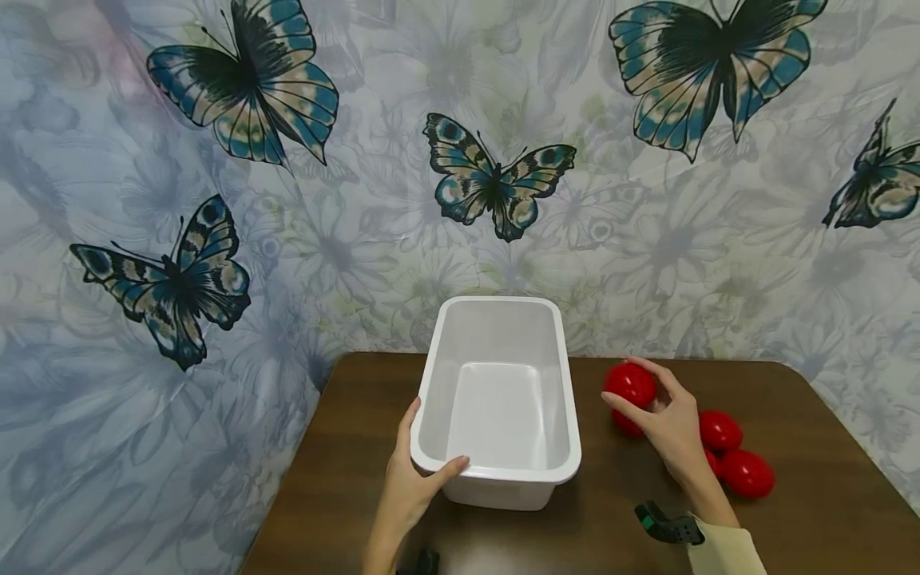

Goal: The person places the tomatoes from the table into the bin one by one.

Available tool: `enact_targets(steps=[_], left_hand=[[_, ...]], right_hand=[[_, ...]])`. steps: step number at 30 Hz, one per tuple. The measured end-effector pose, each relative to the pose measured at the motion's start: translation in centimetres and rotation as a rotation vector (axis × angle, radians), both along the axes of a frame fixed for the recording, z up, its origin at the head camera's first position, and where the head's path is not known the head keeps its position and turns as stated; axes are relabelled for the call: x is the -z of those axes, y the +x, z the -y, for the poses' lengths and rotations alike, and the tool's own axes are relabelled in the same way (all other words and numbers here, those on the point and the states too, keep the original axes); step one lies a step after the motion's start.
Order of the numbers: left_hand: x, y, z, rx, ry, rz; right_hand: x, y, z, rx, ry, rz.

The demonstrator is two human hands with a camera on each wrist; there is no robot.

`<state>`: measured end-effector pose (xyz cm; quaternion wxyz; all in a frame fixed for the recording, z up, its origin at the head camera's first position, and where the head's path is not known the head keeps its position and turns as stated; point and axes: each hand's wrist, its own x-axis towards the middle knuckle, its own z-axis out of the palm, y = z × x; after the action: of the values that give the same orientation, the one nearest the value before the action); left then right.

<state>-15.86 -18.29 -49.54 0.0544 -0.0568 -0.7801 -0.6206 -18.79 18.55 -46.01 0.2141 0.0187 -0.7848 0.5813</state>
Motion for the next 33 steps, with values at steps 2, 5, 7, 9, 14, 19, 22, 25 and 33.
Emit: enact_targets(steps=[2,5,7,9,14,19,22,25,33], left_hand=[[0.0,0.0,0.0,-0.006,0.011,0.007],[0.1,0.2,0.2,-0.01,0.038,0.02],[0.2,0.3,0.5,-0.003,0.064,0.024],[0.2,0.2,0.5,0.003,0.073,0.021],[0.2,0.0,0.3,0.03,0.076,0.012],[0.2,0.0,0.1,0.031,0.078,0.004],[0.2,0.1,0.2,0.023,0.087,-0.002],[0.2,0.1,0.3,0.021,0.103,-0.002],[0.3,-0.2,0.3,0.053,0.128,-0.015]], right_hand=[[-2.0,-0.9,1.3,-0.048,-0.04,-0.039],[-4.2,-2.3,3.9,-0.126,-0.08,-0.074],[-5.0,-3.3,5.7,-0.182,-0.096,-0.083],[-5.5,-4.0,7.3,-0.23,-0.104,-0.081],[-5.9,-5.2,10.1,-0.293,-0.075,-0.029],[-5.7,-5.9,11.3,-0.313,-0.037,0.006],[-5.6,-6.1,11.7,-0.322,-0.014,0.005],[-5.6,-6.3,11.9,-0.333,-0.006,0.019],[-5.3,-6.5,12.2,-0.341,0.002,0.054]])
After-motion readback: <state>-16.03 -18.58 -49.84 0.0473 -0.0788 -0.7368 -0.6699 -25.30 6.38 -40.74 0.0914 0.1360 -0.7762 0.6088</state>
